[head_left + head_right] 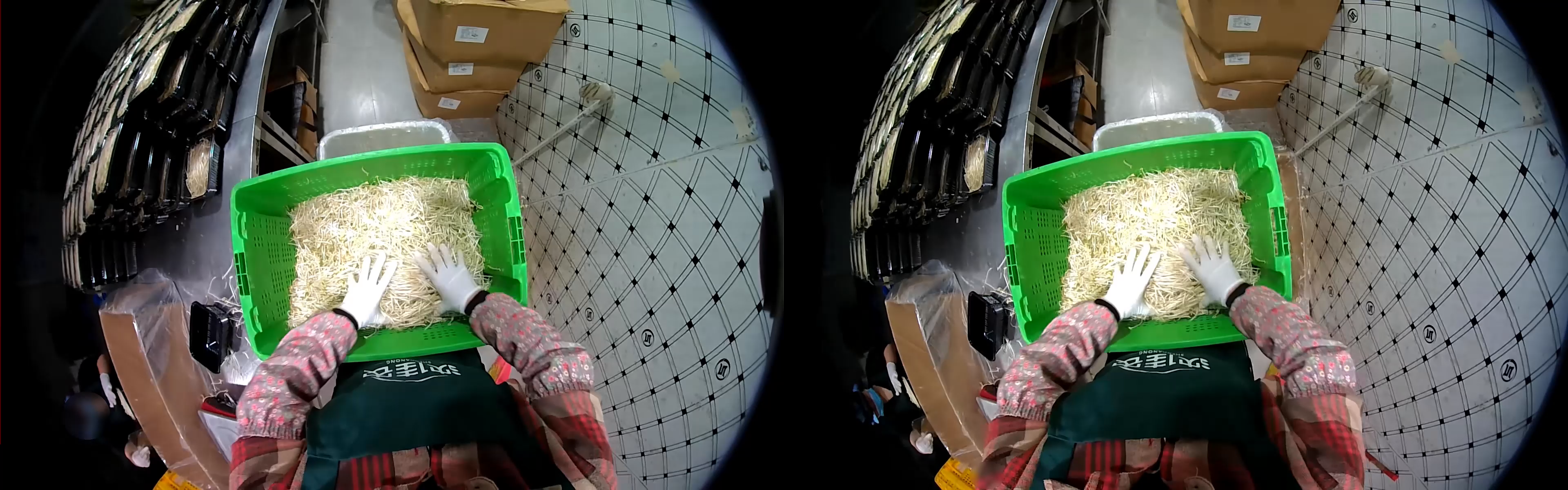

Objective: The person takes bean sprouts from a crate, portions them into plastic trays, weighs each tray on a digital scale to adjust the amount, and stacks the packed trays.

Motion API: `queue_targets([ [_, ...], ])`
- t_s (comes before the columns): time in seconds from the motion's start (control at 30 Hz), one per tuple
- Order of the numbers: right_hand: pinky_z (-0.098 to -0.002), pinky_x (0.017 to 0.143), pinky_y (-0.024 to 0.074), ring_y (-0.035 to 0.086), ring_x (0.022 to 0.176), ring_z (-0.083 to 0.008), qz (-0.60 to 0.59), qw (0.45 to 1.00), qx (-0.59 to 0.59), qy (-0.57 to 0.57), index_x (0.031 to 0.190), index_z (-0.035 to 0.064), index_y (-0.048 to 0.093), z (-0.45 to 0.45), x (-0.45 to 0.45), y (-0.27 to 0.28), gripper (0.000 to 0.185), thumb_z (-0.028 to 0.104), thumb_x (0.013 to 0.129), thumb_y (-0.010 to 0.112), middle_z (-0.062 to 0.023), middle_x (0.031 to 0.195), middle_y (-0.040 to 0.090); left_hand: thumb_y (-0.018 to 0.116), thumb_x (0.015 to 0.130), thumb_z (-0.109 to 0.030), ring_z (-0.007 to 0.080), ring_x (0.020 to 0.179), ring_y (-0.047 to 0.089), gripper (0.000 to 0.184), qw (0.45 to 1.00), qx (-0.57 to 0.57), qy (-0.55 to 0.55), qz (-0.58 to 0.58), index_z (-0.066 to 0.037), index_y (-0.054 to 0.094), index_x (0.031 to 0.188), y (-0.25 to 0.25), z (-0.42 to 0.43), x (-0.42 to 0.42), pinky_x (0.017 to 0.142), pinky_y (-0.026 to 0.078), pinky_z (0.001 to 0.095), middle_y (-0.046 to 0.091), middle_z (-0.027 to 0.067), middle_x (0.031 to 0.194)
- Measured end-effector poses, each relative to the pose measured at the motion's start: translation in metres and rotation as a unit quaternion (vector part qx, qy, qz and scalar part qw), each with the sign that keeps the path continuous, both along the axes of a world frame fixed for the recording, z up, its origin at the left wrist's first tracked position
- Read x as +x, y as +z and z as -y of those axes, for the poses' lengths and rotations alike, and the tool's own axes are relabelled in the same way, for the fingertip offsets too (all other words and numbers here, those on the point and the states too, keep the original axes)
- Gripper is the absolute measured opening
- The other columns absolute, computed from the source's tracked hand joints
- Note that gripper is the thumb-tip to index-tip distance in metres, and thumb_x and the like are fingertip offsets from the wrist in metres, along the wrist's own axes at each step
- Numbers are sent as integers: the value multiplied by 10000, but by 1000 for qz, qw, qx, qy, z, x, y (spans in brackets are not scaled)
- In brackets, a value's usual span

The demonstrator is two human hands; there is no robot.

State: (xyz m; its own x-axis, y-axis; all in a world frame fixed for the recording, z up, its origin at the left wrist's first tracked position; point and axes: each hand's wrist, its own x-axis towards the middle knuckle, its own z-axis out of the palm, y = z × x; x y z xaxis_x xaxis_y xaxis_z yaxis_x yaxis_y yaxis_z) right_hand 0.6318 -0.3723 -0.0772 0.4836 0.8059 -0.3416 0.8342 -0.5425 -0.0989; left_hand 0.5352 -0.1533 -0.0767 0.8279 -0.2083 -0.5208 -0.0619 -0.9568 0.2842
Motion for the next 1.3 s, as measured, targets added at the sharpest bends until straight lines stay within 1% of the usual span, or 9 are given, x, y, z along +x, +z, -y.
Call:
queue_targets([
  [0.1,-499,936,425,527,1152,-359,-155,983,72,-67,1460,105,271,-9,18,-13,992,321,652,804,-190,1245,517,856,578,-225,454,1252,417,1276,994,-56,85,-36,-146,17,1537,-22,-2,19,980,445,494,239,224,1508],
  [0.13,-451,813,493,620,983,-332,-129,980,128,-81,1411,130,374,-7,20,-22,810,212,691,735,-149,1048,611,810,621,-210,417,1156,509,1079,993,-53,106,7,-128,198,1506,-26,-3,17,952,466,447,425,226,1382],
  [0.27,-406,715,533,664,858,-296,-171,969,146,-102,1270,247,584,2,33,-24,568,159,719,693,-115,919,669,747,690,-235,342,1030,602,592,985,-82,150,-3,-75,535,1218,-14,-9,14,884,496,403,609,173,1103],
  [0.57,-353,741,544,677,851,-246,-90,936,245,-236,1120,234,683,-12,89,49,332,294,793,683,-63,955,693,743,692,-164,280,955,593,562,988,-71,17,138,-126,547,1217,29,-23,-7,744,518,408,578,88,987],
  [0.63,-371,746,542,675,857,-258,-58,939,271,-203,1179,231,656,-34,81,35,423,337,772,705,-77,986,681,735,684,-140,275,1001,570,701,987,-61,-17,145,-131,479,1336,37,4,2,761,523,415,571,91,1069],
  [0.67,-393,765,543,670,887,-292,-104,972,108,-181,1260,229,600,-44,77,39,535,366,756,720,-125,1037,665,742,693,-168,291,1042,565,740,989,-58,-20,135,-134,448,1371,41,11,7,800,520,415,566,108,1136],
  [0.83,-587,1044,357,294,1363,-483,-146,978,58,-136,1524,238,176,-17,74,-3,1270,512,509,889,-245,1544,194,785,730,-327,309,1269,485,839,977,-182,105,32,-155,382,1446,28,-27,29,1063,408,379,471,144,1407],
  [1.0,-597,1072,312,198,1411,-468,-160,973,-7,-164,1536,198,43,0,80,5,1356,441,522,909,-244,1558,147,802,673,-232,340,1407,275,983,965,-221,113,85,-146,275,1498,14,-22,78,1154,272,402,270,158,1536],
  [1.3,-497,1068,371,214,1414,-437,-170,963,29,-207,1519,103,98,19,75,-10,1319,386,523,915,-245,1551,158,781,721,-208,327,1438,211,981,921,-271,275,45,-47,214,1504,-5,-72,72,1186,180,387,230,208,1542],
])
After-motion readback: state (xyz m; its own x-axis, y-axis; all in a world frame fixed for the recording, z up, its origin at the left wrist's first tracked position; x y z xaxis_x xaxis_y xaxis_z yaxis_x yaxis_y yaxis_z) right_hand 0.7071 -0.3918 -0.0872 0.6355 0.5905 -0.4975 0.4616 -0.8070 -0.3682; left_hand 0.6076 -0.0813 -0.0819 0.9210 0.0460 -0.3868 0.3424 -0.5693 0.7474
